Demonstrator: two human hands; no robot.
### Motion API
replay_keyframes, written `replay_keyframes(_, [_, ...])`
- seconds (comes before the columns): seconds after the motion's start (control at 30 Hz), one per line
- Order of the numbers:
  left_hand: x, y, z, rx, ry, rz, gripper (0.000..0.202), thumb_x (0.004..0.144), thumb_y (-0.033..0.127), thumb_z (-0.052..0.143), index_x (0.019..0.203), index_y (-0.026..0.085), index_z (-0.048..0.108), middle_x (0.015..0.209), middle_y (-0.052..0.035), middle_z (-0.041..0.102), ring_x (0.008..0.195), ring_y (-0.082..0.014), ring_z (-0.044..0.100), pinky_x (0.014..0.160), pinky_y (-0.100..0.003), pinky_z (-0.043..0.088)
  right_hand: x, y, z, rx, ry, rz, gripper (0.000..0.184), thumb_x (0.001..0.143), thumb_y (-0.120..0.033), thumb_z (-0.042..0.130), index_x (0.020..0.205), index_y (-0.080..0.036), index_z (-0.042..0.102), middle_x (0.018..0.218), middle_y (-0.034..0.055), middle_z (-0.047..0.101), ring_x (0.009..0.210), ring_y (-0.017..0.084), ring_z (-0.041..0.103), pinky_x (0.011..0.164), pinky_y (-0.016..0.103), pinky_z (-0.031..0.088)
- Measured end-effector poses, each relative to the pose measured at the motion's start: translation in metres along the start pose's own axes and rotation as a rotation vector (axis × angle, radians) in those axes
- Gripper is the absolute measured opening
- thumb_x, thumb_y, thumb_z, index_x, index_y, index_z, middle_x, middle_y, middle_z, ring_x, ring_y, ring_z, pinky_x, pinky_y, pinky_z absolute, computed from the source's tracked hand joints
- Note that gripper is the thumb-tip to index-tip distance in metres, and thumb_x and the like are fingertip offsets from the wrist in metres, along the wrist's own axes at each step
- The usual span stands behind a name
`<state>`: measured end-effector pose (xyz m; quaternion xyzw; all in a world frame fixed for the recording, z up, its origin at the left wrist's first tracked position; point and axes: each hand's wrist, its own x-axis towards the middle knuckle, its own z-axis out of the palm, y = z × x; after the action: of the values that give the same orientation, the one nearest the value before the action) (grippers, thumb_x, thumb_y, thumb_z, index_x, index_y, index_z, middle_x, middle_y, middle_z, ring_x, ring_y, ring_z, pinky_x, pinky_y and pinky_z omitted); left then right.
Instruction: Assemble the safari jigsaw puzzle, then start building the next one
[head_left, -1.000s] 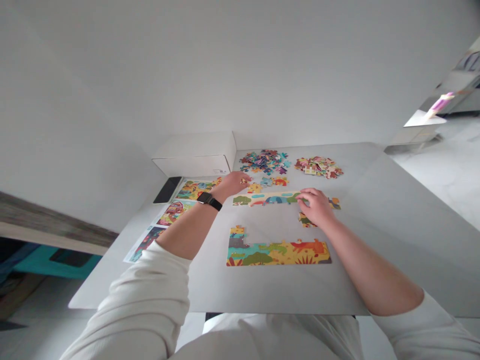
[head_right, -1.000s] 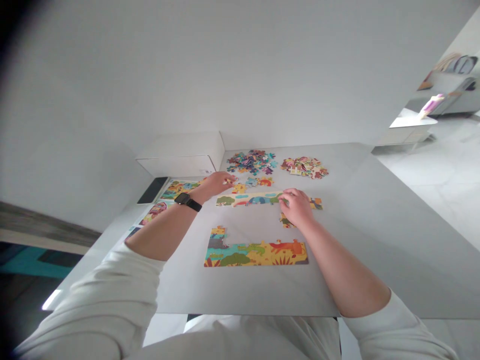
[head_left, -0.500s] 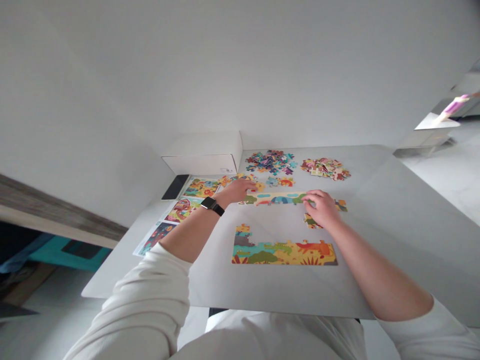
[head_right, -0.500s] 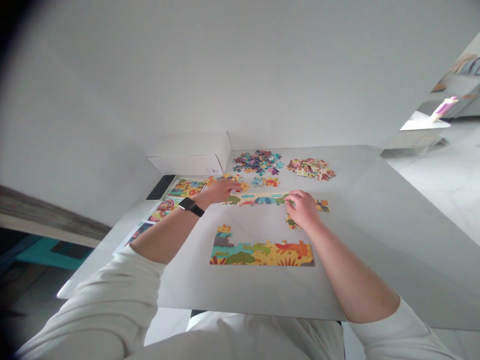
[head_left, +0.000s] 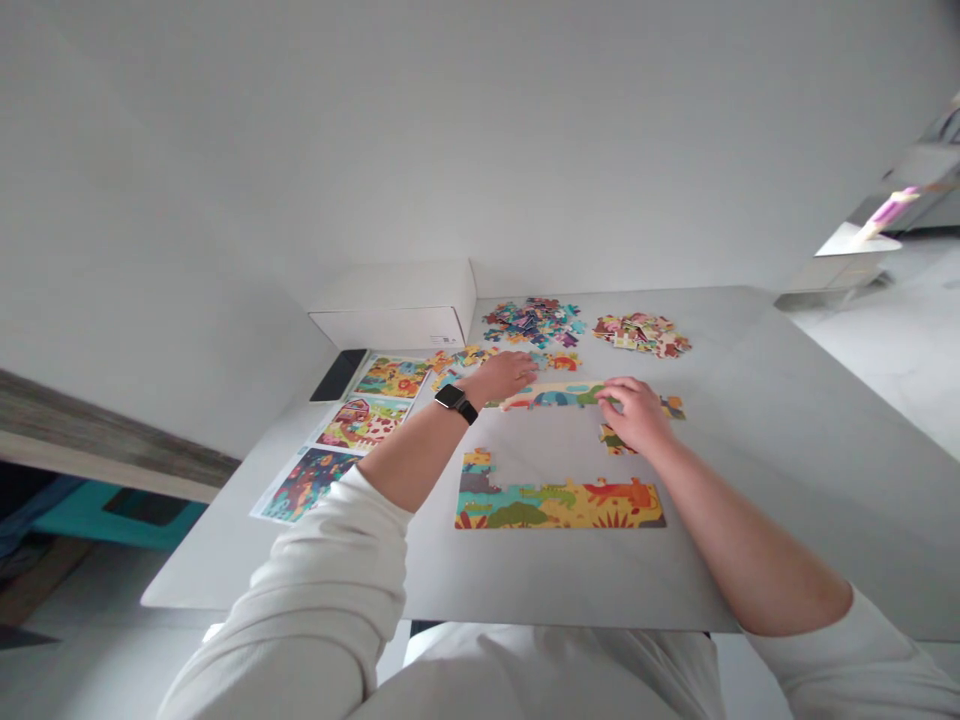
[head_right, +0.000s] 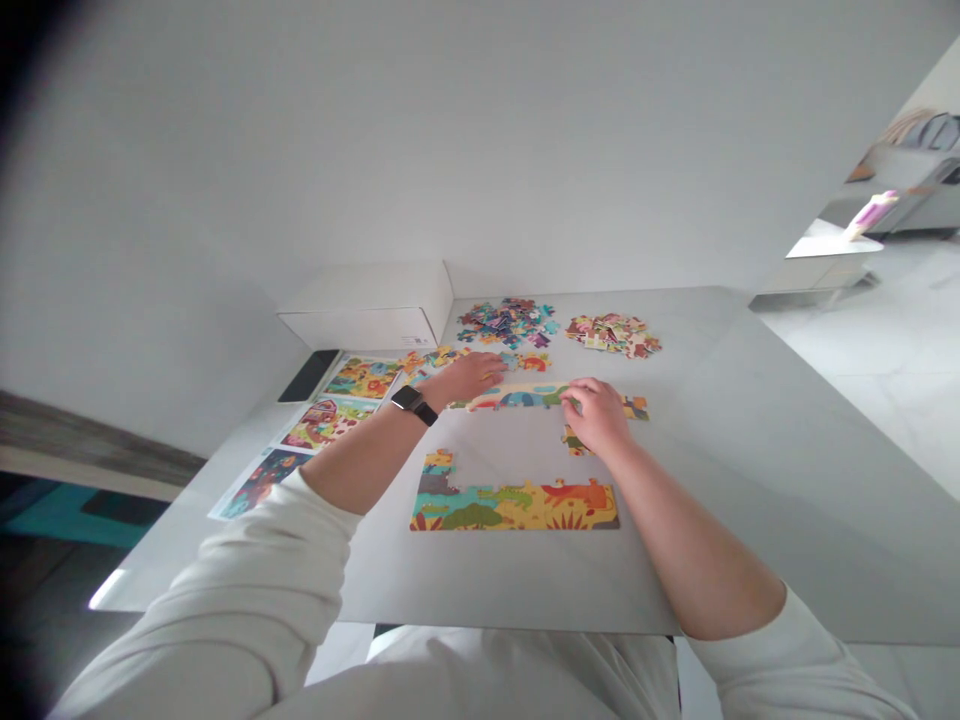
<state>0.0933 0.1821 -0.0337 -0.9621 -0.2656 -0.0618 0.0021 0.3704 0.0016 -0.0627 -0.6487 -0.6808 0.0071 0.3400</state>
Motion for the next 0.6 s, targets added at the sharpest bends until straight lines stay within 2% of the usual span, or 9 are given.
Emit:
replay_keyframes(0.1, [-0.002,-0.002,0.0,0.029,-0.009,-0.023,0.042,0.113,0.035,0.046,0.135,0.022,0.078,0.147,-0.0131,0.074,0.134,-0.0282,0.07,0.117,-0.044,0.053,0.0,-0.001,0.0,-0.002,-0.006,-0.003,0.018,0.096,-0.024,0.068,0.099,-0.027,0.086,0.12,0.0098,0.079,0.113,0.031,0.072,0.108,0.052,0.054])
replay_keyframes(0.23, [-0.008,-0.008,0.001,0.004,0.0,-0.061,0.038,0.111,0.034,0.049,0.133,0.024,0.079,0.145,-0.0119,0.075,0.133,-0.0292,0.069,0.118,-0.045,0.052,0.0,-0.001,0.001,0.002,-0.007,-0.009,0.018,0.096,-0.023,0.069,0.098,-0.027,0.086,0.12,0.0099,0.08,0.112,0.031,0.072,0.107,0.052,0.055])
replay_keyframes(0.37, [-0.014,-0.012,0.002,-0.072,0.068,-0.115,0.036,0.107,0.03,0.055,0.133,0.026,0.078,0.143,-0.0109,0.076,0.136,-0.0275,0.068,0.123,-0.044,0.049,0.0,0.001,0.002,0.002,0.001,-0.012,0.018,0.095,-0.022,0.068,0.098,-0.027,0.086,0.119,0.0096,0.08,0.111,0.03,0.072,0.108,0.051,0.054])
replay_keyframes(0.47, [-0.025,-0.017,-0.007,-0.114,0.146,-0.185,0.042,0.105,0.026,0.052,0.141,0.022,0.074,0.147,-0.0124,0.073,0.14,-0.0273,0.066,0.126,-0.045,0.047,0.0,0.004,0.003,0.003,0.013,-0.011,0.018,0.096,-0.023,0.068,0.098,-0.027,0.085,0.119,0.0096,0.079,0.111,0.03,0.072,0.109,0.051,0.054])
replay_keyframes(0.6, [-0.054,-0.028,-0.028,-0.177,0.229,-0.321,0.045,0.103,0.022,0.051,0.141,0.022,0.074,0.144,-0.01,0.075,0.137,-0.0272,0.067,0.123,-0.044,0.05,0.0,0.005,0.004,0.004,0.026,-0.017,0.018,0.096,-0.024,0.067,0.098,-0.027,0.085,0.119,0.0096,0.079,0.11,0.03,0.072,0.108,0.052,0.054])
